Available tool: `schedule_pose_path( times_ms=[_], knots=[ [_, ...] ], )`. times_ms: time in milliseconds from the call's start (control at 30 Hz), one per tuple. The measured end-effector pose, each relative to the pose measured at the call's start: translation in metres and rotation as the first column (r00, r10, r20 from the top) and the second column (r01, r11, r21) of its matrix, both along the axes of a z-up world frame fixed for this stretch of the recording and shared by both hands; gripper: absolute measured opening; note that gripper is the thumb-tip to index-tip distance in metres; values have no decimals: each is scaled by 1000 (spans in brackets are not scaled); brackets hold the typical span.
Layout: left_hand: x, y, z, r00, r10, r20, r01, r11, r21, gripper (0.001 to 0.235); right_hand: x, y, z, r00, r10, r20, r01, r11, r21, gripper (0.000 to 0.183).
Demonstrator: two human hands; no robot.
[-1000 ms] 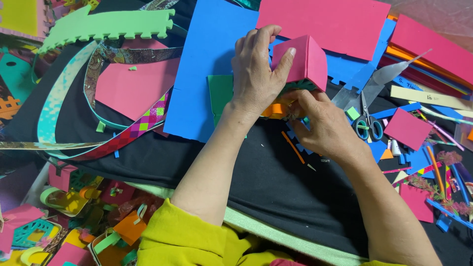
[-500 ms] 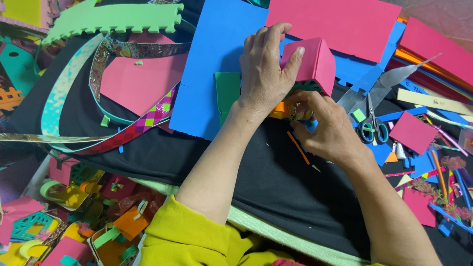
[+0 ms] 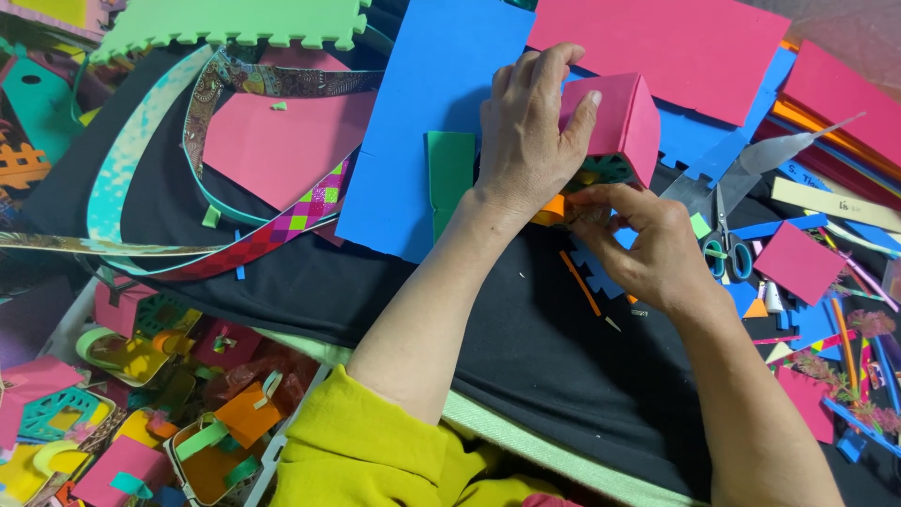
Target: Assembling a small decorative house using foam pieces and glue.
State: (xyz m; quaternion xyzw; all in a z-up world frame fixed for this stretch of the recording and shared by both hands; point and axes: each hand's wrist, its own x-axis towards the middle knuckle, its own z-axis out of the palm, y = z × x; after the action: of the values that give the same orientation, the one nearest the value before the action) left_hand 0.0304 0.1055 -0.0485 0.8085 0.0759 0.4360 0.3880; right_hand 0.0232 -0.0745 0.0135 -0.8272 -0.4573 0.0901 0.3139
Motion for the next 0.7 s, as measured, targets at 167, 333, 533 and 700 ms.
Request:
schedule_pose_path(
  times_ms=[167, 333, 533, 700],
  knots=[
    [0, -1, -1, 1000, 5, -2, -5, 1000, 0, 35, 0, 0, -3, 1000, -4, 20, 3, 997, 76, 17],
    [1, -1, 0, 1000, 10, -21, -9, 1000, 2, 36, 1, 1, -15, 992, -118, 54, 105, 975, 195, 15],
    [1, -2, 0, 999, 7, -47, -8, 1000, -14, 37, -4, 4, -18, 975, -119, 186, 82, 977, 198, 16],
    [3, -2, -3, 1000, 8, -30, -8, 1000, -3, 36, -7, 5, -27, 934, -71, 351, 12, 986, 167, 19]
  ],
)
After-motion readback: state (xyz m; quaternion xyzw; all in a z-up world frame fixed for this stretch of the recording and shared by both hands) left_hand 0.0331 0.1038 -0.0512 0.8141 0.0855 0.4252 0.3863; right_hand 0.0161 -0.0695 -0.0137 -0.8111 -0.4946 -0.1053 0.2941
